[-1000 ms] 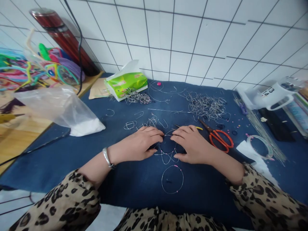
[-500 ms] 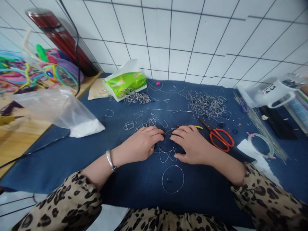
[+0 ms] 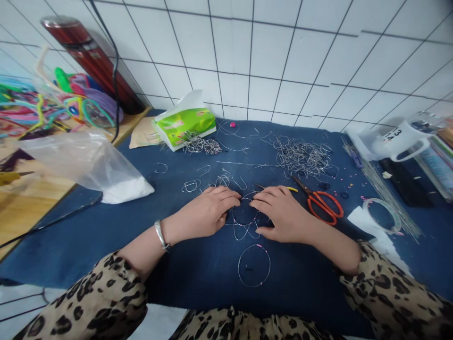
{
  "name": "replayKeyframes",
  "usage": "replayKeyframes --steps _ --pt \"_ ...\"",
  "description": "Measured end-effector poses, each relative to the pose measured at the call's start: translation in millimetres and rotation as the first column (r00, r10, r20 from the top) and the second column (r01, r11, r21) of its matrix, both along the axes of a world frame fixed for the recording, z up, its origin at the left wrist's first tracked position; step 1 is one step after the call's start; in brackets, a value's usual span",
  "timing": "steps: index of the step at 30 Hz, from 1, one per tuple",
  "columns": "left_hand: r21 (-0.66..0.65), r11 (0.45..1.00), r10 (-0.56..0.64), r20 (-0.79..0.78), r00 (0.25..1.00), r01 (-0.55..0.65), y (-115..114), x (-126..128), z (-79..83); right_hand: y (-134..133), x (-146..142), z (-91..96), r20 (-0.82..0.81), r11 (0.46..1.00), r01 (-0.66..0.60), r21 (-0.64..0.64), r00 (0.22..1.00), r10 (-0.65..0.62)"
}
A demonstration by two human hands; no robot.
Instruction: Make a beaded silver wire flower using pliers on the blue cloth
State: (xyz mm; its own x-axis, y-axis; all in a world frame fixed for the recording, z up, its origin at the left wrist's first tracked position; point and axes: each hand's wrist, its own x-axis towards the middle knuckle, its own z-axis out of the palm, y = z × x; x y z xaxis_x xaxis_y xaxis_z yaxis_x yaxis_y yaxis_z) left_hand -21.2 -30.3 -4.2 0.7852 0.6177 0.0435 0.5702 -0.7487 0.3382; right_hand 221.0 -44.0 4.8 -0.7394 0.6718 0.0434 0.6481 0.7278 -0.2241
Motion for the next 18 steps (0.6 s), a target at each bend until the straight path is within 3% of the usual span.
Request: replayKeyframes --steps 4,9,18 --pt "-0.016 1.0 -0.005 0.007 1.0 0.005 1.5 -2.7 4.1 3.6 4.4 -5.8 -0.114 1.0 -0.02 0.024 0.993 0.023" --pt "0.002 1.0 0.019 0.041 0.999 -0.019 2.3 -4.0 5.9 8.2 7.8 -17.8 -0.226 0.984 0.093 0.151 0.972 -0.057" --pt "0.009 1.0 -0.025 0.01 1.0 0.025 1.6 -0.3 0.0 8.0 6.0 -28.4 -0.162 0.972 0.121 0.202 0.983 -0.089"
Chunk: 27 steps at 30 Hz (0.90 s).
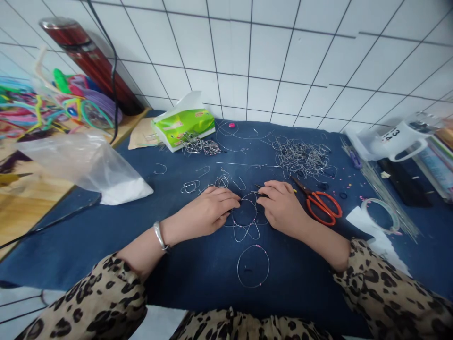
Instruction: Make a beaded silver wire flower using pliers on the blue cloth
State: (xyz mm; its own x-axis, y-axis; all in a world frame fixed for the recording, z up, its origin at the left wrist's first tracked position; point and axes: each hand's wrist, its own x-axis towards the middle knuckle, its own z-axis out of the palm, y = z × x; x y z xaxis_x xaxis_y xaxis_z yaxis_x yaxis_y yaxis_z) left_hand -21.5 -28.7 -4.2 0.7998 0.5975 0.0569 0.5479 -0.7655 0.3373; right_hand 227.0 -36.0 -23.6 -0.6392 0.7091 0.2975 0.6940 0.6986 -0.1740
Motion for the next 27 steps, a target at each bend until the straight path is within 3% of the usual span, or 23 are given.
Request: replayKeyframes --steps 14,27 --pt "0.038 0.999 0.02 0.008 1.0 -0.02 2.6 -4.0 -0.2 2.6 4.8 19.8 0.168 0.988 -0.026 -0.152 0.984 0.052" --pt "0.057 0.998 0.039 -0.018 0.999 -0.038 2.6 -5.6 2.8 2.8 2.4 23.2 0.216 0.991 -0.026 -0.134 0.975 0.055"
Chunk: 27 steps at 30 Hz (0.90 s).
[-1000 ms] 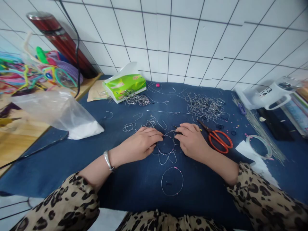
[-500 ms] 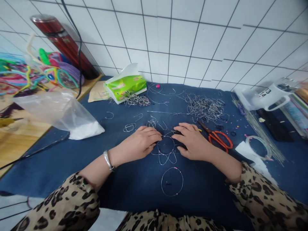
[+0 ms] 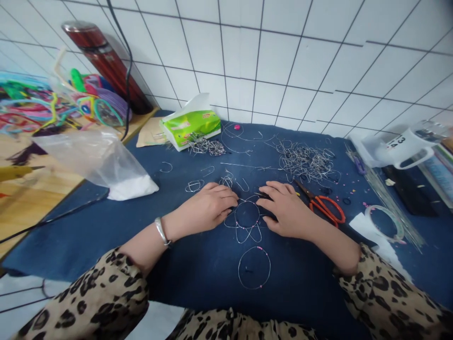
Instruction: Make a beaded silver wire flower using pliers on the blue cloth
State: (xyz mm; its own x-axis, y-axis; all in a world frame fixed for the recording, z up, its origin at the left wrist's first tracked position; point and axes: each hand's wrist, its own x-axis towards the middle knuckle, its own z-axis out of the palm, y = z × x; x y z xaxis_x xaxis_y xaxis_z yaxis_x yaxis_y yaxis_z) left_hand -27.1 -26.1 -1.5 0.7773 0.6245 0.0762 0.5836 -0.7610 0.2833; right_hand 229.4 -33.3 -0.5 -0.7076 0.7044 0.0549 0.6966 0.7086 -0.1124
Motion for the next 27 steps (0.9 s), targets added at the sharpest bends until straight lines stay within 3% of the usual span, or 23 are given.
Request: replayKeyframes --steps 27 --pt "0.04 0.997 0.065 -0.063 0.996 -0.063 -8.6 0.3 8.4 7.3 -4.8 12.4 0.117 0.996 -0.079 0.04 0.99 0.074"
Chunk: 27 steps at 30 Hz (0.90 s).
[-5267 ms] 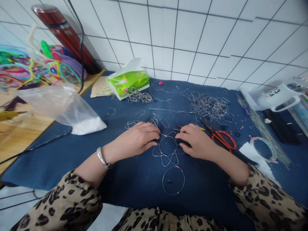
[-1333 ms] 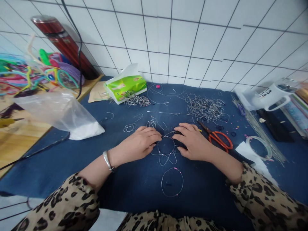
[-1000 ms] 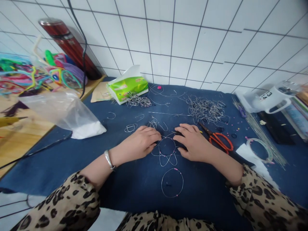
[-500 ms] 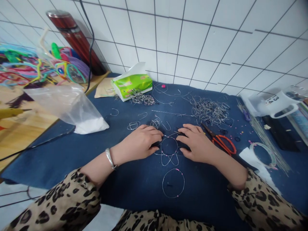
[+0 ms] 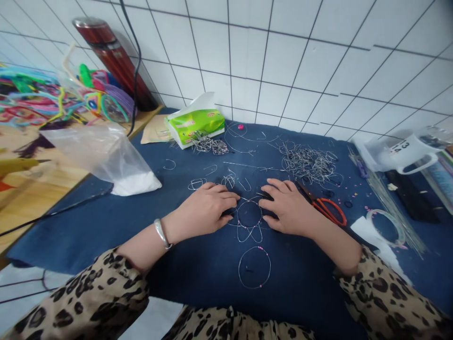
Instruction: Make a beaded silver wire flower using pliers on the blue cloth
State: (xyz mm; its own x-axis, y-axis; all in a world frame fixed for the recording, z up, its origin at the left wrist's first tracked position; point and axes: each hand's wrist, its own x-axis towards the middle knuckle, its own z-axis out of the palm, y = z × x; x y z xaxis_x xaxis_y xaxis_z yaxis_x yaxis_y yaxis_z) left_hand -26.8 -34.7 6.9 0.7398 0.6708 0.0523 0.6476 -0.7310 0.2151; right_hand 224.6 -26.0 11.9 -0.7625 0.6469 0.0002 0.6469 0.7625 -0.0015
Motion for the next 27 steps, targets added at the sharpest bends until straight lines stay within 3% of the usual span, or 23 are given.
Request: replayKeyframes --steps 27 --pt "0.001 0.997 -0.077 0.144 0.987 0.078 6.1 9.0 -9.1 -3.0 6.3 -12.8 -0.12 0.999 0.019 -0.031 0.992 -0.023"
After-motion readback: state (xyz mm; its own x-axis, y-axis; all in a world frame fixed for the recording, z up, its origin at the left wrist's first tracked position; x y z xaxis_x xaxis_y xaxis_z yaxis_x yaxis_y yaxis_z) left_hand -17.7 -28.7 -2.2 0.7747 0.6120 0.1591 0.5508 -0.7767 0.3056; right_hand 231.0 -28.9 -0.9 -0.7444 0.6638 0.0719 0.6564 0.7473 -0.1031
